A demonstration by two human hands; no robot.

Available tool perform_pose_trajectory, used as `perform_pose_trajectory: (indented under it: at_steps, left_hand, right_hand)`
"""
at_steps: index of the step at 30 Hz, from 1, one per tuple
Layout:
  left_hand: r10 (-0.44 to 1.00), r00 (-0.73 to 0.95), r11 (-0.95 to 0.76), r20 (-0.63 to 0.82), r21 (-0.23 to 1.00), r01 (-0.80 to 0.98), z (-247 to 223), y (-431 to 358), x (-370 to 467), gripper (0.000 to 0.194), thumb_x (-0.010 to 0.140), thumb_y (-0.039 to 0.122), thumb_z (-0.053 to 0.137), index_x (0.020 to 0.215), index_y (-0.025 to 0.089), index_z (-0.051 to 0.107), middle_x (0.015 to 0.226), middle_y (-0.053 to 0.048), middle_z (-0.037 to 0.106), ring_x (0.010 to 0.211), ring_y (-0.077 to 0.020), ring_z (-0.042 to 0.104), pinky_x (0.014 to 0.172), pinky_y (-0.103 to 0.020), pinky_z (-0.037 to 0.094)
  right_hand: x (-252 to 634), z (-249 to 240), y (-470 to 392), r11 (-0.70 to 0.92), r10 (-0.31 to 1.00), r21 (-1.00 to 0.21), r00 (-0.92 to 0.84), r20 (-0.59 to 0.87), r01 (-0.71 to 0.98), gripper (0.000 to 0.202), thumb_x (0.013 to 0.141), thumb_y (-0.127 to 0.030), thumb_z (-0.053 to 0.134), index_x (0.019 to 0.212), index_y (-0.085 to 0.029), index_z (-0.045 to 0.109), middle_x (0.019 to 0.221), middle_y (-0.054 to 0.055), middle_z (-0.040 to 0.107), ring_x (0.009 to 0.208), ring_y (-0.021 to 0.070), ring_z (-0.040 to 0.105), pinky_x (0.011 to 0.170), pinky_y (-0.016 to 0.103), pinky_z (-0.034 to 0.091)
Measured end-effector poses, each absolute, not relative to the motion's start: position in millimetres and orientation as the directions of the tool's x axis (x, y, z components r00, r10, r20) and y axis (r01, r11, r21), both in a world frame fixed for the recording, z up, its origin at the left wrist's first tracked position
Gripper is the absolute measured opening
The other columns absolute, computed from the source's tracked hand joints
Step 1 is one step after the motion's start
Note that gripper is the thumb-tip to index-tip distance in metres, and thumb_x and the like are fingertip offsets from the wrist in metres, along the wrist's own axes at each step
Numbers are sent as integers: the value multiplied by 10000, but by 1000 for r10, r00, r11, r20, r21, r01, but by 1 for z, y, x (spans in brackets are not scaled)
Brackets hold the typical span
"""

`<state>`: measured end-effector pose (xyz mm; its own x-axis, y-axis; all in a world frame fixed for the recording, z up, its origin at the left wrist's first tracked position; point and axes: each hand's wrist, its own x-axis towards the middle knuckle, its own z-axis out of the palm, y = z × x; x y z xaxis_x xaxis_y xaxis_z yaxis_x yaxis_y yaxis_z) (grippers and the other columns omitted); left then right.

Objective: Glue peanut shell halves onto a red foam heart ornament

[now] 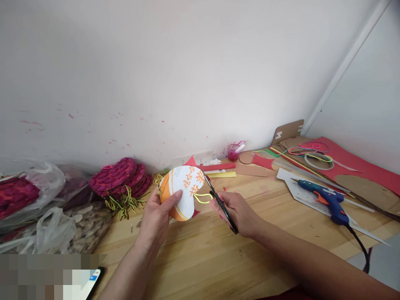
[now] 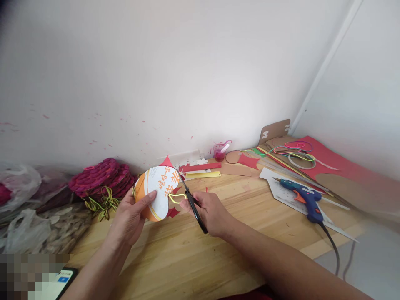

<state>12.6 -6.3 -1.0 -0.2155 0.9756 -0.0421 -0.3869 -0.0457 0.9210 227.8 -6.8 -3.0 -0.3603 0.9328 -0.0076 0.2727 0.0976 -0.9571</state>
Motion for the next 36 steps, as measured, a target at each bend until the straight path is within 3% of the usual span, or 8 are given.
perform_pose_trajectory:
  at_steps: [7, 17, 26, 36]
  left_hand:
    - [967, -243, -34, -77, 906, -421, 0, -3, 10, 708, 610, 232, 900, 1262, 239, 624, 1076, -45, 762, 811, -186, 733, 683, -236, 588]
    - [990, -128, 2, -52, 932, -364, 2, -2, 3, 675, 599, 227, 915, 1198, 195, 605, 1071, -77, 744, 799, -203, 729, 695, -296, 619]
    - [988, -150, -32, -21, 939, -343, 3, -2, 4, 666, 586, 235, 919, 1173, 231, 605, 1077, -43, 732, 820, -203, 721, 697, -301, 614]
    - [987, -154, -20, -36, 939, -344, 4, -2, 3, 649, 593, 209, 914, 1160, 224, 598, 1026, -35, 724, 779, -175, 698, 661, -272, 609]
  right_hand:
    - [228, -6, -6, 159, 921, -939, -388, 31, 304, 447, 876, -547, 624, 645, -214, 434, 501, -73, 397, 480, 90, 367, 471, 246, 257]
    - [239, -10, 4, 28, 859, -990, -509, -46, 135, 492, 881, -665, 538, 720, -208, 452, 615, -52, 439, 500, 89, 437, 464, 232, 390]
    - [242, -6, 5, 103, 845, -966, -533, -41, 239, 491, 875, -667, 544, 717, -215, 435, 659, -39, 422, 591, 112, 416, 524, 241, 415]
    - [242, -7, 4, 93, 836, -973, -547, -38, 210, 471, 915, -635, 508, 726, -207, 446, 617, -45, 432, 539, 102, 417, 493, 243, 315]
